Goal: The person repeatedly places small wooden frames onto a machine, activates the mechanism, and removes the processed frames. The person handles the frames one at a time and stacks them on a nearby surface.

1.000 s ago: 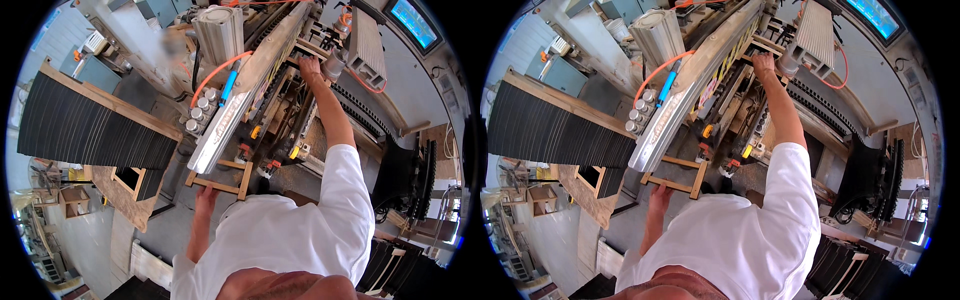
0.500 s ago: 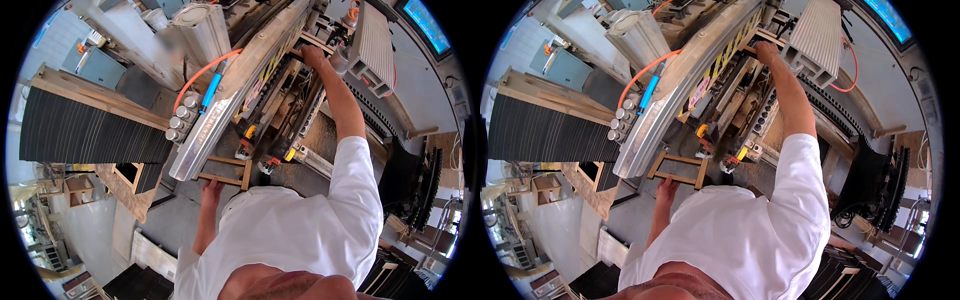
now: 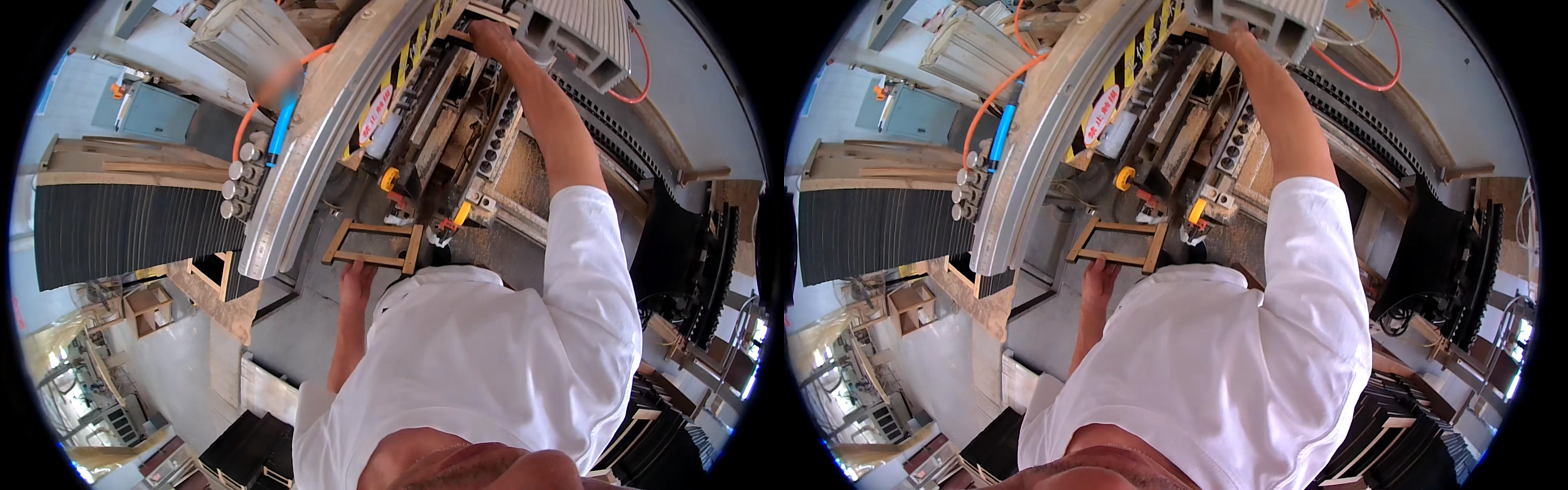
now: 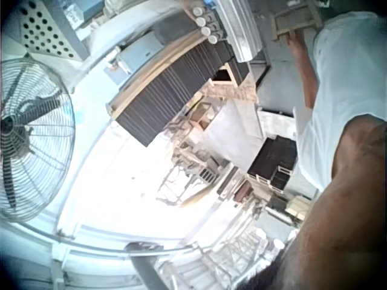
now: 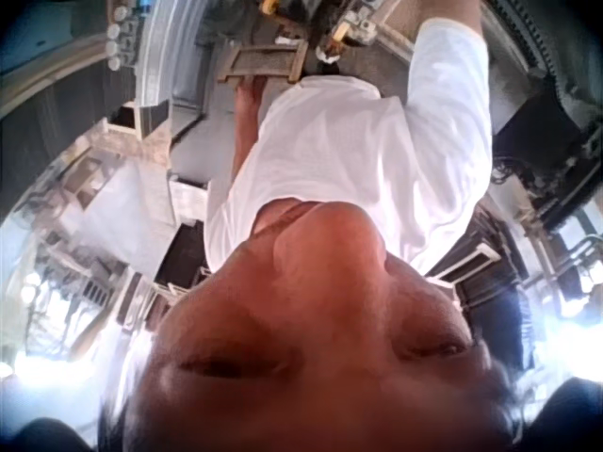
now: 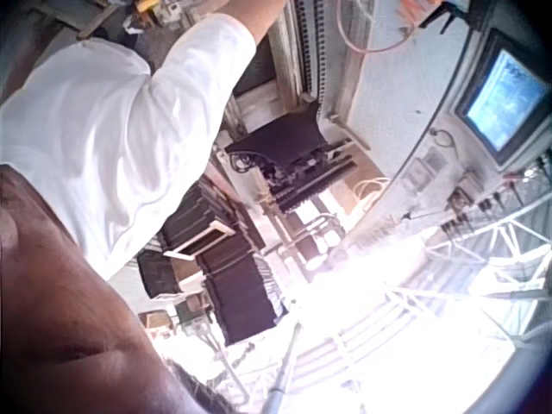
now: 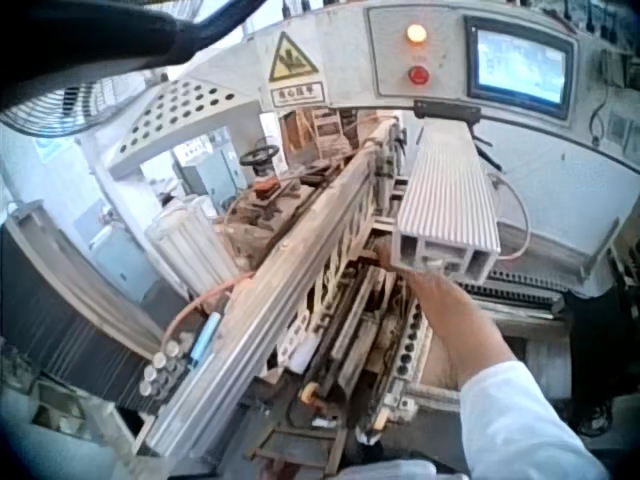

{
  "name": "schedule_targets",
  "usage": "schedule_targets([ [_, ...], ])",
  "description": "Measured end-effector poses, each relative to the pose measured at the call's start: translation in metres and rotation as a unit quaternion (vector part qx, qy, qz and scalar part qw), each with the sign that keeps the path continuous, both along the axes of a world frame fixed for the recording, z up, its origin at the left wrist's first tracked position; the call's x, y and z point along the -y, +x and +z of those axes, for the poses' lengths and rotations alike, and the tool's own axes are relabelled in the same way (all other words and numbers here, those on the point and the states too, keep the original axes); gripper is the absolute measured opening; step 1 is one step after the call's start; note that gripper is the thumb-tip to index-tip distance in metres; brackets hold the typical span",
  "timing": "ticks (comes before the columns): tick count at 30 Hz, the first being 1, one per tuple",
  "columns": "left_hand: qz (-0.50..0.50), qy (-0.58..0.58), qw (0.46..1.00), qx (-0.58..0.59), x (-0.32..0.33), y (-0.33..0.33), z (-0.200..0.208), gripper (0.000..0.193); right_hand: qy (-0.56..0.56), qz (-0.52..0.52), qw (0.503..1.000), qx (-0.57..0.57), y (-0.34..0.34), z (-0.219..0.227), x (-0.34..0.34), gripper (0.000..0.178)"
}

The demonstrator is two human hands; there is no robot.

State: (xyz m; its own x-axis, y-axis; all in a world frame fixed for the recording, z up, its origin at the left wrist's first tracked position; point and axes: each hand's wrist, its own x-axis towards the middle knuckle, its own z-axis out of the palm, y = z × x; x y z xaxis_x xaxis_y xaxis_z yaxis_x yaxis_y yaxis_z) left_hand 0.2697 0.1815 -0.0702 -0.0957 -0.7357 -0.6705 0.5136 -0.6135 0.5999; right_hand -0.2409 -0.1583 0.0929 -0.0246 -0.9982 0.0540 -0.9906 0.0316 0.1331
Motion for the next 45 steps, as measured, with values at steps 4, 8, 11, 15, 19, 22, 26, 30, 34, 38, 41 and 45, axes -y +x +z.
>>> schedule_targets([
  [4,-0.010,0.002,1.000,0.002,-0.003,0.001,-0.004,0.030,-0.035,0.036,0.999,-0.005,-0.017,-0.020,0.011,0.017],
  [8,-0.002,0.005,1.000,0.009,-0.011,0.004,-0.010,0.028,-0.033,0.021,0.999,-0.014,-0.005,-0.019,0.012,0.022],
  [11,-0.016,0.003,1.000,0.009,-0.008,-0.005,-0.007,0.029,-0.040,0.011,0.999,-0.023,-0.005,-0.018,0.008,0.026],
  [15,-0.008,0.014,1.000,0.023,-0.004,-0.011,-0.014,0.029,-0.058,-0.002,0.998,-0.036,0.005,-0.015,0.008,0.034],
  [19,-0.006,0.005,1.000,0.026,-0.007,-0.002,-0.028,0.028,-0.086,-0.037,0.993,-0.075,0.005,-0.017,0.009,0.042],
  [22,-0.018,-0.017,1.000,0.017,-0.015,0.021,-0.035,0.026,-0.128,-0.072,0.982,-0.116,0.008,-0.017,0.016,0.048],
  [26,-0.009,0.012,0.998,0.055,-0.029,0.038,-0.036,0.022,-0.003,-0.074,0.990,-0.117,0.041,-0.004,0.007,0.043],
  [30,-0.033,0.026,0.996,0.077,-0.011,0.025,-0.022,0.020,-0.114,-0.073,0.983,-0.121,-0.005,-0.054,0.049,0.047],
  [34,-0.014,0.021,0.998,0.064,-0.023,0.022,-0.026,0.021,-0.084,-0.057,0.990,-0.102,0.008,-0.055,0.048,0.036],
  [38,0.006,0.020,0.997,0.079,-0.033,0.005,-0.026,0.021,-0.011,-0.040,0.994,-0.099,0.016,-0.033,0.027,0.033],
  [41,-0.026,-0.037,0.986,0.162,-0.037,-0.003,-0.012,0.020,-0.006,-0.025,0.997,-0.079,0.006,-0.023,0.013,0.031],
  [45,0.071,-0.001,0.986,0.151,-0.041,-0.015,0.001,0.020,0.004,0.014,0.998,-0.054,0.003,-0.011,0.009,0.029],
])
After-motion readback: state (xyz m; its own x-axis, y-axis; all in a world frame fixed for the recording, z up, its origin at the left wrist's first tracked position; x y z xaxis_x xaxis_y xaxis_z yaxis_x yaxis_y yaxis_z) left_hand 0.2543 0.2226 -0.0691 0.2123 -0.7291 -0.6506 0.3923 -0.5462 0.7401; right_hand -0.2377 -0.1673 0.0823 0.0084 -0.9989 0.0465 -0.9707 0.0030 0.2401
